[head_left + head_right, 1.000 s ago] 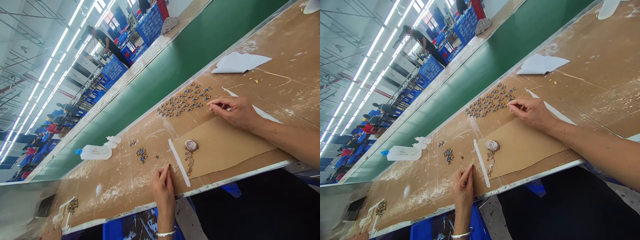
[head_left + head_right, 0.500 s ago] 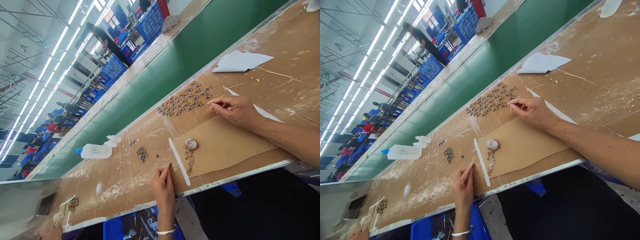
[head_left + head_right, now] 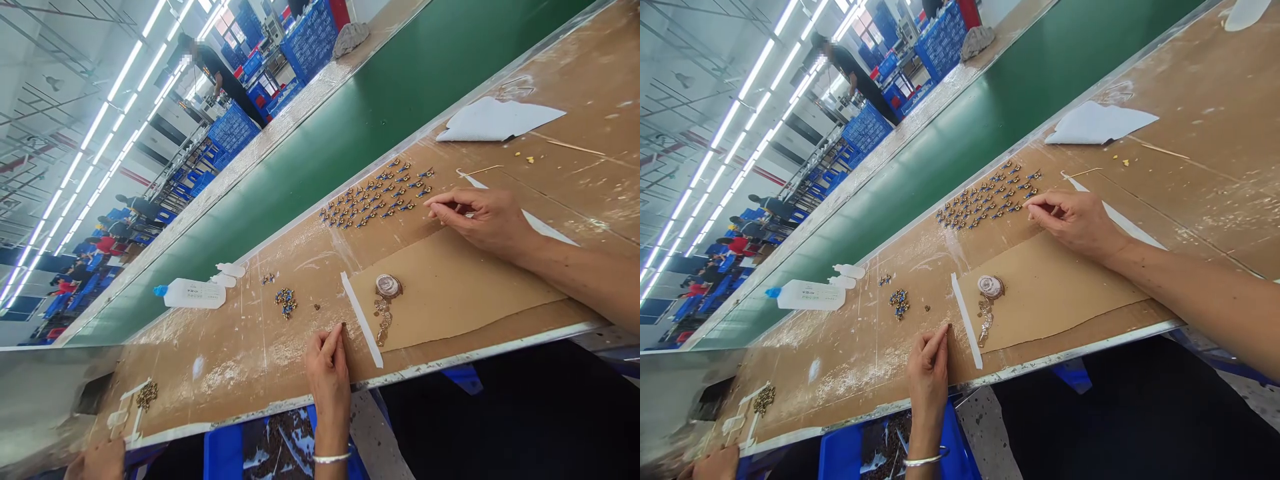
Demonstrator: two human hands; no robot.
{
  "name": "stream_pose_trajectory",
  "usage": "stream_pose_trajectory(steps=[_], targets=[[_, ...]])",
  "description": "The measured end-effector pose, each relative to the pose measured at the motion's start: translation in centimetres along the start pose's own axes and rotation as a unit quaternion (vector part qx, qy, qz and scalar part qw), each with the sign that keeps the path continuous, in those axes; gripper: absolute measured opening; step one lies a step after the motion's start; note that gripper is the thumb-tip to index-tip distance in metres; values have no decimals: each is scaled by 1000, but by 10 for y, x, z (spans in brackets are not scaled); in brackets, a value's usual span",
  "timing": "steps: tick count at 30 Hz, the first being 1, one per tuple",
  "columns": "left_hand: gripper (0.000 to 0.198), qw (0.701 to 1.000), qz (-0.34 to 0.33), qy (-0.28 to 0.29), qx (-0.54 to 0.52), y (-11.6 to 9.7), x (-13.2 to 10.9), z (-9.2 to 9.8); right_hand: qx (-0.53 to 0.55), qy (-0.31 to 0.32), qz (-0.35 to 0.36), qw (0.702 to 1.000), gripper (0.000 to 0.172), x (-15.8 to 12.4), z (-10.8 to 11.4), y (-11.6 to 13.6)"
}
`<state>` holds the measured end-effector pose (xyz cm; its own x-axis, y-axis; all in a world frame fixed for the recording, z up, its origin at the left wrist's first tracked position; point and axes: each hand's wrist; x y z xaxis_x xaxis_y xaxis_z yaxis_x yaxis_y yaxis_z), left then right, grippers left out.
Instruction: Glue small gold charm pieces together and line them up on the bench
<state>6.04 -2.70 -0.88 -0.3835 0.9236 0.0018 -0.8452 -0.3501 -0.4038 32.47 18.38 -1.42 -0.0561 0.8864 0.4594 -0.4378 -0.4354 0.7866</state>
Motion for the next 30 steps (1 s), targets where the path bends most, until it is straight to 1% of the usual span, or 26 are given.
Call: stream_pose_trajectory(steps=[2, 7, 10, 12, 15, 16, 19, 21, 22, 24, 25, 27, 29, 30], targets=[[28, 1000, -2, -16, -12, 1, 0, -3, 3, 3, 0, 1000, 22, 0, 0, 0], [23, 992, -13, -91, -83, 0, -4, -12, -5, 3, 5, 1000, 22, 0, 0, -1], [25, 987, -6, -119, -110, 4, -4, -10, 0, -5, 7, 1000, 23, -1, -1, -2], [29, 980, 24, -158, -121, 14, 2, -4, 4, -12, 11, 1000, 26, -1, -2, -3], [29, 957, 91, -234, -145, 35, 22, 6, 0, -16, 7, 1000, 29, 0, -3, -5], [27, 950, 106, -250, -153, 43, 30, 10, -1, -15, 4, 1000, 30, 0, -4, -5], [24, 940, 121, -264, -181, 67, 48, 23, -12, -13, -4, 1000, 31, 0, -4, -7], [26, 927, 127, -280, -215, 85, 47, 43, -16, -10, -4, 1000, 31, 0, -4, -8], [27, 919, 130, -293, -232, 95, 41, 58, -16, -9, -3, 1000, 31, 1, -4, -8], [28, 898, 141, -325, -262, 119, 25, 99, -16, -11, 0, 1000, 31, 1, -4, -9], [34, 887, 148, -341, -275, 133, 15, 122, -16, -14, 0, 1000, 32, 1, -4, -9], [34, 867, 168, -363, -298, 164, 1, 166, -17, -16, -5, 1000, 32, 1, -5, -9], [26, 856, 196, -360, -316, 194, -4, 199, -18, -14, -12, 1000, 32, 1, -5, -8], [22, 852, 212, -353, -323, 208, -4, 210, -18, -12, -15, 1000, 32, 0, -5, -8]])
Point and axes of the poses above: each hand's wrist, its own x-axis towards the middle knuckle, its own z-axis out of the back of the hand, y = z × x, and after that the axes turned 3 degrees about -y, right-handed
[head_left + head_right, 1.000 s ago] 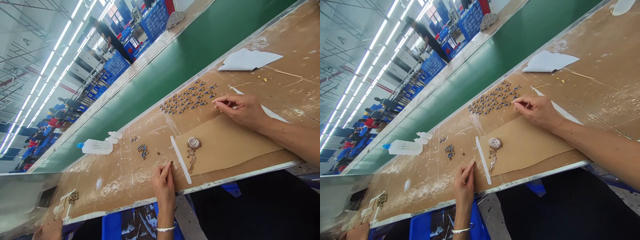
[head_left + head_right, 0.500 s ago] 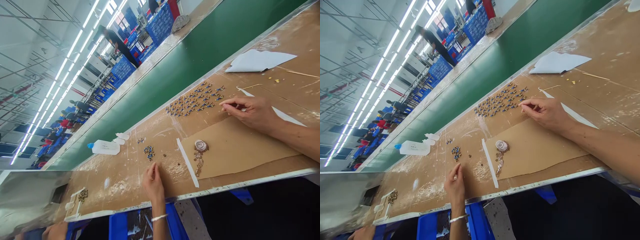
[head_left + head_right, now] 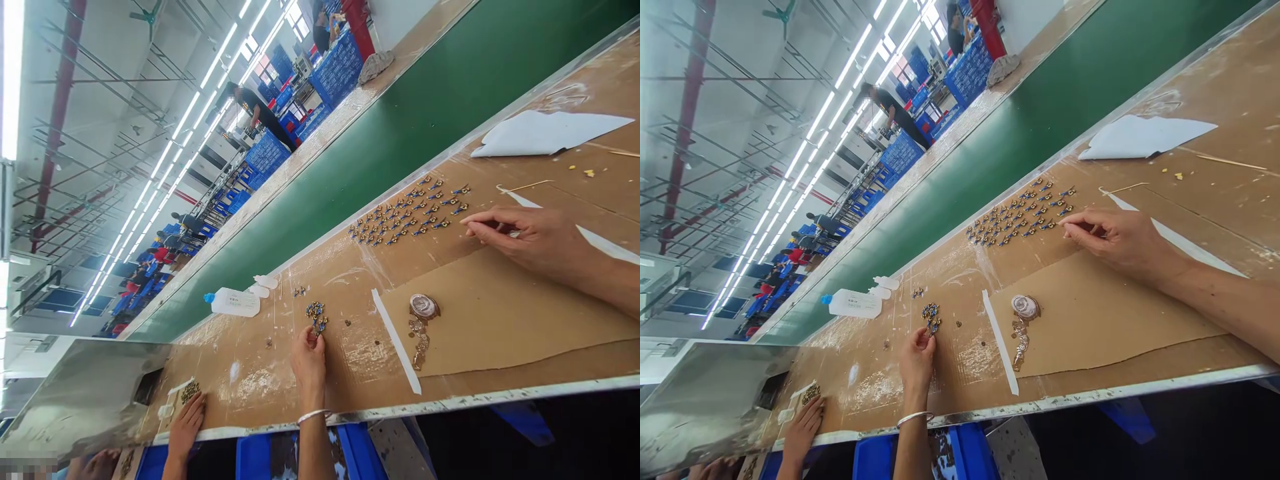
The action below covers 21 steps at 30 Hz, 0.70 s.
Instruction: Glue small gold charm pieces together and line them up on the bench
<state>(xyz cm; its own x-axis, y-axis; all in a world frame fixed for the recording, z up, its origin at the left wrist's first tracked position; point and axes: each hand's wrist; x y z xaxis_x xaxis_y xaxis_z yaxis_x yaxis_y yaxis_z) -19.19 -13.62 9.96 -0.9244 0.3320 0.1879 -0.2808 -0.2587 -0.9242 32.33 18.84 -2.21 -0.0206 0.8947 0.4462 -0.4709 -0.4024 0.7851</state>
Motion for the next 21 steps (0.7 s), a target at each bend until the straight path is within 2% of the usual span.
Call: stream_pose_trajectory(steps=[2, 4, 8, 14, 21], targets=[[16, 1000, 30, 9, 0, 8, 22, 12, 4, 3, -2, 1000, 32, 0, 0, 1], [21, 999, 49, 18, 1, 18, 35, 17, 9, 5, -2, 1000, 32, -1, 1, 2], [27, 998, 60, 23, 2, 32, 45, 23, 15, 3, 2, 1000, 31, 0, 2, 3], [17, 999, 42, 22, 26, 35, 40, 27, 22, -1, 16, 1000, 29, 0, 2, 2], [13, 997, 21, 31, 61, 32, 20, 19, 25, -6, 18, 1000, 28, 1, 1, 3]])
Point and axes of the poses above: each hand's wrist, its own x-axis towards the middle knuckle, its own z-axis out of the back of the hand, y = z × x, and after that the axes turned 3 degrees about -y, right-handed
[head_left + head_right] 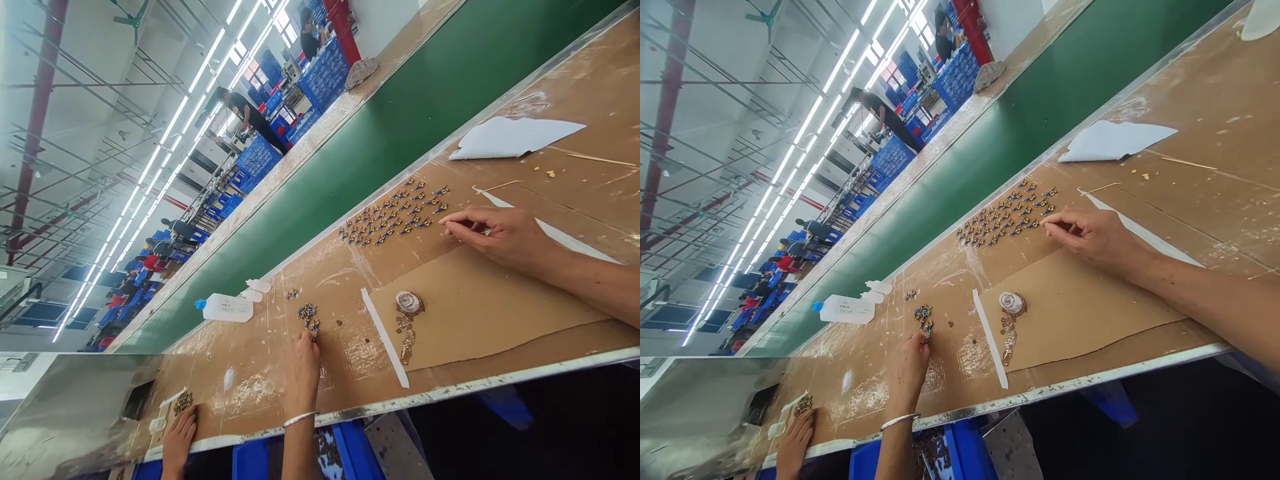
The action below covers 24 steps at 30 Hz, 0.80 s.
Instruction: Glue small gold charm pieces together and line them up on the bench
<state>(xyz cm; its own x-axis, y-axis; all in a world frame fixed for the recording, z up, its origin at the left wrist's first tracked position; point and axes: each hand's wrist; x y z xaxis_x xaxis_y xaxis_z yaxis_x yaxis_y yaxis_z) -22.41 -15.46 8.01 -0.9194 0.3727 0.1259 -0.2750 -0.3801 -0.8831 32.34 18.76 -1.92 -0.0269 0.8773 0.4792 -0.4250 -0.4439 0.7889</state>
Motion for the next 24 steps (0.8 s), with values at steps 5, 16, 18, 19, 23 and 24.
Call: stream_pose_trajectory(steps=[5, 16, 18, 19, 23, 24], targets=[[11, 1000, -22, 3, 3, -13, -16, -10, 7, 6, 5, 1000, 29, 0, 0, -1], [30, 991, -57, 120, -3, -70, -123, -115, 16, 21, 0, 1000, 28, 2, 4, 3], [31, 986, -47, 159, -3, -72, -136, -151, 23, 20, -8, 1000, 27, 1, 4, 2], [32, 983, -41, 177, -3, -73, -142, -167, 26, 23, -10, 999, 26, 1, 4, 1], [31, 970, -7, 242, -20, -71, -165, -209, 34, 37, -9, 999, 24, 1, 4, 0], [32, 965, 19, 257, -50, -71, -171, -214, 35, 36, -7, 999, 24, 1, 4, 0]])
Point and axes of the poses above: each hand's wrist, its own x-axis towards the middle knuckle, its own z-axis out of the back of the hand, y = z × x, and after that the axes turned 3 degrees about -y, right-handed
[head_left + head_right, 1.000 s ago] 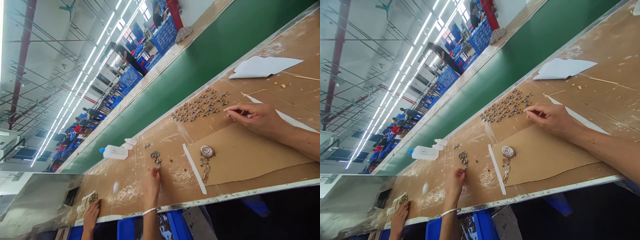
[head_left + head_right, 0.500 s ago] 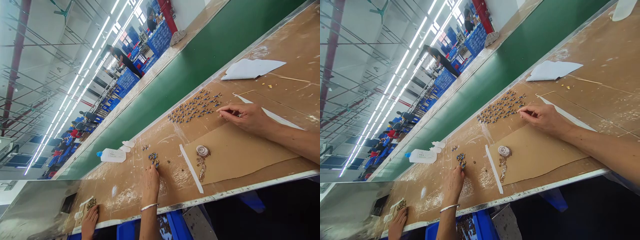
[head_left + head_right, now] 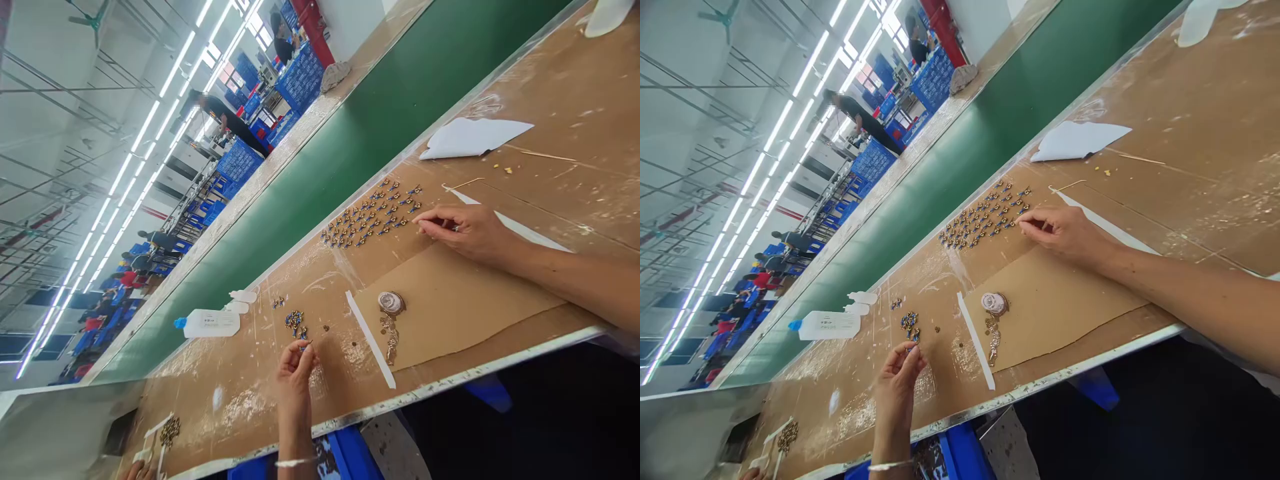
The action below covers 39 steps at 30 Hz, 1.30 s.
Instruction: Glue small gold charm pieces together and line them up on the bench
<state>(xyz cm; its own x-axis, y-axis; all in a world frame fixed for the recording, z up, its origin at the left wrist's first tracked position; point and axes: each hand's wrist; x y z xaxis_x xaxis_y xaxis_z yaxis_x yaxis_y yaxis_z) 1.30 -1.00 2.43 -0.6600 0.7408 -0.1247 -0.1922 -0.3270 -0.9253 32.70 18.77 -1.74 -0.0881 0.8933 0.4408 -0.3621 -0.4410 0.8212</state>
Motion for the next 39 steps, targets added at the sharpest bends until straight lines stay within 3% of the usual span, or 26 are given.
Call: stream_pose_trajectory(steps=[5, 17, 26, 39], targets=[[37, 979, 95, 24, -180, -6, -18, -31, 19, -10, 14, 1000, 27, 2, -1, -2], [34, 989, 65, 13, -135, -32, -23, -72, 12, -26, 58, 998, 21, 5, -1, -7], [34, 994, 44, 55, -88, -46, -23, -89, 23, -36, 92, 995, 21, 9, -4, -16], [30, 979, 107, 100, -139, -49, -14, -96, 25, -26, 102, 994, 23, 10, 0, -13]])
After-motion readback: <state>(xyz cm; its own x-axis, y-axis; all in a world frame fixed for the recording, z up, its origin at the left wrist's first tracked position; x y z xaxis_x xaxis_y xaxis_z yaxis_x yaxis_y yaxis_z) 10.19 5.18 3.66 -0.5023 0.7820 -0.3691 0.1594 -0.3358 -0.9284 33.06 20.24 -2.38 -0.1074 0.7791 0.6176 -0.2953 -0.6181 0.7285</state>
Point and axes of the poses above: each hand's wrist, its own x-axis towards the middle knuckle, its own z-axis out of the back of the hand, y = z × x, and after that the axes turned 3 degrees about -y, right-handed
